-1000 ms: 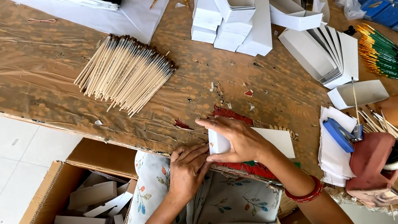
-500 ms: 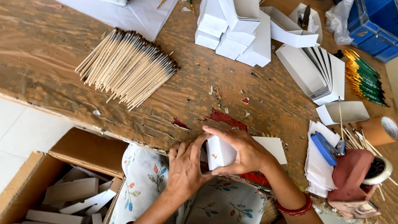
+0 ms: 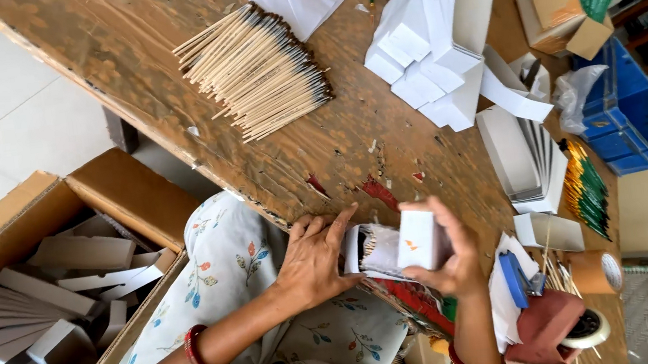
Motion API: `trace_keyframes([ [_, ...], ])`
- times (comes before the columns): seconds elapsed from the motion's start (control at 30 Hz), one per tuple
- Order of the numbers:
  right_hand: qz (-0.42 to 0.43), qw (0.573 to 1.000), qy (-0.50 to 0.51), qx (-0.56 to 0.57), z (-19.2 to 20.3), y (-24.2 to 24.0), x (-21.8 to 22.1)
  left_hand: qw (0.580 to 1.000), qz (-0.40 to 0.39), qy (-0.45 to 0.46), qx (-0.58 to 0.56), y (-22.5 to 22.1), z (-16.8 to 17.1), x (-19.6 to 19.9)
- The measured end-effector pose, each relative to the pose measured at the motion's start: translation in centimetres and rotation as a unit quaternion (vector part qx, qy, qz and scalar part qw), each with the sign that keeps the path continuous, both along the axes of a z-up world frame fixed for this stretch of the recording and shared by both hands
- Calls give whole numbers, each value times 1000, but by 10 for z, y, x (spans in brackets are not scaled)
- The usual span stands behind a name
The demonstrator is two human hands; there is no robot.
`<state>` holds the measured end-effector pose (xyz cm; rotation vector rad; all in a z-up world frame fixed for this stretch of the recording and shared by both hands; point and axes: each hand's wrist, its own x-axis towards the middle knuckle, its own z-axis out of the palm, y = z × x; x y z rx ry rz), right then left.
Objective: The person organizes paintbrushes into bundles, places them inside protective sleeves, and then inserts the sleeved bundles into cardboard boxes at a workstation.
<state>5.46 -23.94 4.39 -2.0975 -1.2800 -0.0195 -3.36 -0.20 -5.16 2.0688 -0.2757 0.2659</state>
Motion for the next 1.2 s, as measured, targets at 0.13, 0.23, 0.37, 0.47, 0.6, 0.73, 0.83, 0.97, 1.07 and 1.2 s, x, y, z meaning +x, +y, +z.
trace_keyframes([
  [0.13, -90, 968, 127, 194, 23, -56, -20, 999, -2, -53, 11, 0, -1, 1],
  [0.23, -193, 966, 33, 168, 21, -99, -42, 992, -1, -124, 14, 0, 16, -6],
  [0.37, -256, 930, 20, 265, 4, -153, -83, 968, -32, -241, 60, -26, 30, -3],
  [0.47, -349, 866, -120, 337, -1, -178, -127, 946, -71, -227, 220, -46, 26, 1],
  [0.6, -162, 787, -104, 587, -22, -190, -189, 939, -49, -228, 252, -59, 46, -14],
  [0.73, -53, 756, 234, 609, -94, -173, -232, 949, -205, -222, 87, -83, 30, -64],
  [0.83, -123, 816, 302, 477, -89, -149, -236, 941, -338, -6, 15, -108, 26, -77],
  [0.97, -134, 899, 289, 302, -105, -128, -235, 929, -340, 143, -36, -113, -7, -76],
  [1.07, -128, 903, 258, 318, -127, -118, -238, 919, -351, 134, -120, -110, -20, -75],
  [1.2, -71, 872, 203, 439, -146, -106, -237, 920, -366, 120, -77, -107, -37, -73],
])
